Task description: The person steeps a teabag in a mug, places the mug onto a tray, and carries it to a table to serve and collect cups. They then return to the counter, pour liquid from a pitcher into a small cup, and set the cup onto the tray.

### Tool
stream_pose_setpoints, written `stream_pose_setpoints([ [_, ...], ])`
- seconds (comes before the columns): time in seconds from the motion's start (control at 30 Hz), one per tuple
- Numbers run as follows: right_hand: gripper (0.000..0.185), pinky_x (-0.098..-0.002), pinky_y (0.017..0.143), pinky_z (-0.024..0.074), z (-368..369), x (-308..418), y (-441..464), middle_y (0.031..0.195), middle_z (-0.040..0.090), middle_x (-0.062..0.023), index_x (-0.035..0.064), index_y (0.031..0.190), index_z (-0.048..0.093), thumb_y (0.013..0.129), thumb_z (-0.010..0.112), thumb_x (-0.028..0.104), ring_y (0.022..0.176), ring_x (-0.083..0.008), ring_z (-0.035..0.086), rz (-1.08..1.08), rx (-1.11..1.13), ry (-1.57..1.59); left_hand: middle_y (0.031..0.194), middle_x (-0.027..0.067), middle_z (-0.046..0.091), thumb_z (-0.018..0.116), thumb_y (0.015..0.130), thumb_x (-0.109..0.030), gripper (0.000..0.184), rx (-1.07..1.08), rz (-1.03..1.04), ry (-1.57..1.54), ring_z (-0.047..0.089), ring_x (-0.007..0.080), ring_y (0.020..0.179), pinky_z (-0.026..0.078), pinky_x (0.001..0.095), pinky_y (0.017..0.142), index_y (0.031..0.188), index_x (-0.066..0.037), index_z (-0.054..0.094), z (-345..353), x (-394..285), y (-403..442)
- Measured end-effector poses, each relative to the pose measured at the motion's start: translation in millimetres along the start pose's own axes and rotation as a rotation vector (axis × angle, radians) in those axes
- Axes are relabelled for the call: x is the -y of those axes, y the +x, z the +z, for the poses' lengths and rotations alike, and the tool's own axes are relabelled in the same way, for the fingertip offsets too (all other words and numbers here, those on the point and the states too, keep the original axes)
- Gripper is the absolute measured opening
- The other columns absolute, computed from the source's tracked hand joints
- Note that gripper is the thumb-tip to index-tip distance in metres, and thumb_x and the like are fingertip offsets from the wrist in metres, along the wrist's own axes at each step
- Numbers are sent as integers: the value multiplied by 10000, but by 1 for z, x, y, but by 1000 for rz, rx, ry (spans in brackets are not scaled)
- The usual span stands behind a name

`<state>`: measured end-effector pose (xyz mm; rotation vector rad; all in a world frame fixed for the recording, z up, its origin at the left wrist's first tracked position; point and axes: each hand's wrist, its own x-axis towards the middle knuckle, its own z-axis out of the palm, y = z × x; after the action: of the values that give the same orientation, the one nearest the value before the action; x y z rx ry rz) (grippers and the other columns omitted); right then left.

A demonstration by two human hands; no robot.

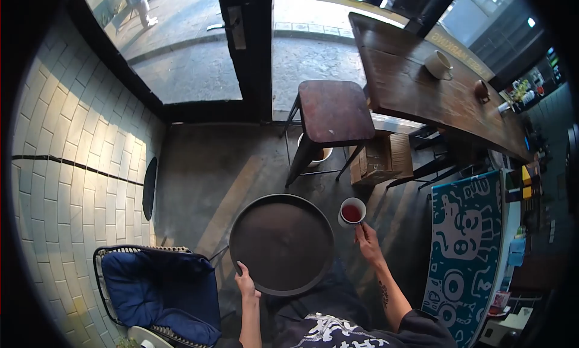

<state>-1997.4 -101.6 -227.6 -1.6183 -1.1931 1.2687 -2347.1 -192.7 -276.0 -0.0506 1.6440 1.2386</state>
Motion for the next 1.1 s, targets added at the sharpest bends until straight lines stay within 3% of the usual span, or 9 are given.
stream_pose_setpoints([
  [0.17,267,-249,571,393,10,-90,100,674,441,30,54,848,511,1040,446,228,612,-64,428,38,92,-65,1280,160,545,506,980,-448,601,-174,-69,-199,595,271,1103,528,407,917,1324,40,444,-22,43,12],
  [0.23,301,-251,554,388,22,-132,139,658,403,41,82,832,500,1036,452,297,583,-60,390,195,57,101,1308,161,521,509,978,-449,609,-265,-101,-240,579,278,1129,519,420,935,1349,25,415,-20,63,6],
  [0.33,351,-248,537,376,36,-188,204,650,377,47,110,806,490,1024,458,383,570,-56,362,358,26,75,1350,163,484,515,974,-448,625,-417,-171,-305,552,290,1171,503,442,964,1381,5,376,-6,97,-3],
  [0.4,388,-247,515,370,39,-234,248,637,381,44,123,791,478,1013,452,439,552,-61,368,353,12,7,1363,166,471,518,973,-447,629,-512,-235,-338,541,295,1187,494,451,975,1388,0,365,5,124,-9],
  [0.53,353,-259,474,384,41,-298,336,603,394,32,120,772,467,1025,424,362,498,-79,385,380,-28,-20,1382,170,451,523,973,-441,647,-494,-313,-445,523,312,1213,481,467,989,1412,-14,318,40,168,-11],
  [0.7,342,-262,376,338,45,-331,425,606,474,7,95,725,536,991,462,298,455,-94,415,357,-63,-249,1389,174,436,515,979,-431,632,-573,-494,-445,523,317,1216,482,488,983,1414,-25,303,80,197,-1],
  [0.93,321,-312,427,396,38,-333,498,600,483,-6,84,734,533,990,463,263,526,-111,487,273,-88,-558,1394,186,422,518,982,-408,658,-463,-463,-452,494,340,1241,479,500,989,1449,-35,242,93,233,-3],
  [1.1,320,-337,440,415,41,-326,520,608,501,-21,76,752,540,993,452,269,540,-127,513,209,-104,-649,1386,194,424,530,976,-417,680,-533,-509,-383,507,338,1227,483,491,984,1443,-18,238,97,221,0],
])
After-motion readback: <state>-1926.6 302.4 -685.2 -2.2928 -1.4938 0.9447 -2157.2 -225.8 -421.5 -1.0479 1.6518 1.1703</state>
